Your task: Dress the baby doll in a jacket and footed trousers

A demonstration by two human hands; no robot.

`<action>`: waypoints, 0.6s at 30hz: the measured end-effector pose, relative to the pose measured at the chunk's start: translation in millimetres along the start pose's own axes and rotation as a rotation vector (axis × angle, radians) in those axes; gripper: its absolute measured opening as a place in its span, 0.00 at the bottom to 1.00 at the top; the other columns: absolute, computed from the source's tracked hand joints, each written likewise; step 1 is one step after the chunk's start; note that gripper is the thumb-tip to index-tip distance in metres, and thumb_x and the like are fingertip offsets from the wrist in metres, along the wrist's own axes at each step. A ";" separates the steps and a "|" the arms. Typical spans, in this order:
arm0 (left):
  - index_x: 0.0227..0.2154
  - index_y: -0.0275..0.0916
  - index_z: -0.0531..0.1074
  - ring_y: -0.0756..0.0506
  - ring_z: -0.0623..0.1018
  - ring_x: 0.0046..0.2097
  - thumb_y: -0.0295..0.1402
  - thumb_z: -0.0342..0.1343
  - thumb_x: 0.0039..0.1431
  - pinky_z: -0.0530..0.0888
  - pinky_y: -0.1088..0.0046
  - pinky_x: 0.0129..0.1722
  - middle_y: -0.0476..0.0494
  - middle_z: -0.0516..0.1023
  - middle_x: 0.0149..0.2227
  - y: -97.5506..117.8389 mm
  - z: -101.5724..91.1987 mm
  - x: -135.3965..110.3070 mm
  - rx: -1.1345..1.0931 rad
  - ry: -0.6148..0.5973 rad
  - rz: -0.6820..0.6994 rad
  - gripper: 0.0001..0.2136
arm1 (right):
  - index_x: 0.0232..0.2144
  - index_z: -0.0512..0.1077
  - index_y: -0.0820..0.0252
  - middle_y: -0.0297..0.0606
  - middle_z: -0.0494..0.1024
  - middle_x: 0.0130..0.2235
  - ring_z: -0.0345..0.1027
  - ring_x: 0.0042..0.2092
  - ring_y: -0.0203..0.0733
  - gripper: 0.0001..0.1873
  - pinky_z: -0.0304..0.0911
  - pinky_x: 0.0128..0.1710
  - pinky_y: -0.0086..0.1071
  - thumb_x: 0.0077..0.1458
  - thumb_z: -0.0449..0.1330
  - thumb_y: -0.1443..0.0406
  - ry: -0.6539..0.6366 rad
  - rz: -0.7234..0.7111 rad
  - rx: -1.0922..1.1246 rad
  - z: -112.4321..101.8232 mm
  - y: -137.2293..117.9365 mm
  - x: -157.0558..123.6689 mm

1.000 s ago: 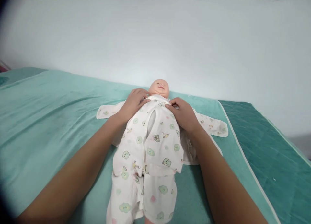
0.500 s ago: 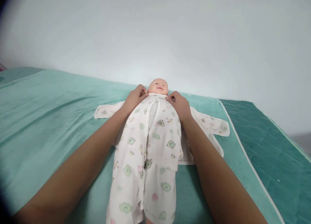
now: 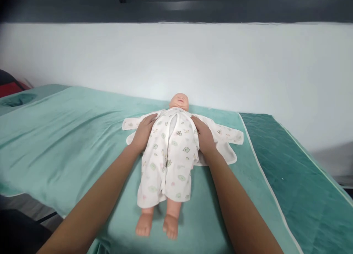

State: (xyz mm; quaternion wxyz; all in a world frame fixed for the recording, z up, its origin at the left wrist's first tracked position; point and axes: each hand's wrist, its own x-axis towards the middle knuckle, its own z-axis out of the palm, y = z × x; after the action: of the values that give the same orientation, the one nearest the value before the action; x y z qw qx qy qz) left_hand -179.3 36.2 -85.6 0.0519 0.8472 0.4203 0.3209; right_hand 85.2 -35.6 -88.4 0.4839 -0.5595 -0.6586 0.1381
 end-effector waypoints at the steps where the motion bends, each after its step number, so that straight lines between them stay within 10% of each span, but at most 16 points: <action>1: 0.60 0.41 0.67 0.40 0.62 0.65 0.30 0.47 0.65 0.59 0.59 0.65 0.41 0.64 0.65 2.4 -1.8 -9.5 0.006 -0.012 0.008 0.21 | 0.60 0.68 0.47 0.33 0.68 0.63 0.60 0.64 0.50 0.26 0.53 0.64 0.48 0.60 0.54 0.61 0.005 0.032 0.002 -1.0 -3.1 -8.4; 12: 0.41 0.36 0.74 0.38 0.71 0.51 0.26 0.50 0.61 0.69 0.61 0.52 0.36 0.77 0.47 22.5 -4.2 -27.6 0.087 0.001 -0.143 0.09 | 0.44 0.78 0.59 0.42 0.81 0.47 0.73 0.48 0.50 0.20 0.67 0.48 0.42 0.53 0.55 0.60 0.106 0.370 0.128 4.0 -0.2 -18.3; 18: 0.47 0.37 0.72 0.40 0.76 0.48 0.25 0.49 0.57 0.71 0.64 0.49 0.37 0.79 0.47 27.2 -3.4 -17.1 -0.275 0.003 -0.319 0.15 | 0.38 0.80 0.60 0.41 0.83 0.41 0.74 0.44 0.54 0.18 0.68 0.43 0.41 0.47 0.56 0.64 -0.001 0.355 0.125 2.8 0.8 -4.1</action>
State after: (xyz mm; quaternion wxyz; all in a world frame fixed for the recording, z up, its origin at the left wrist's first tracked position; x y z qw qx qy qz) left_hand -170.3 5.4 -81.8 0.2164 0.7542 0.5016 0.3644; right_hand 83.0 -37.9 -92.3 0.4856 -0.6355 -0.5399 0.2622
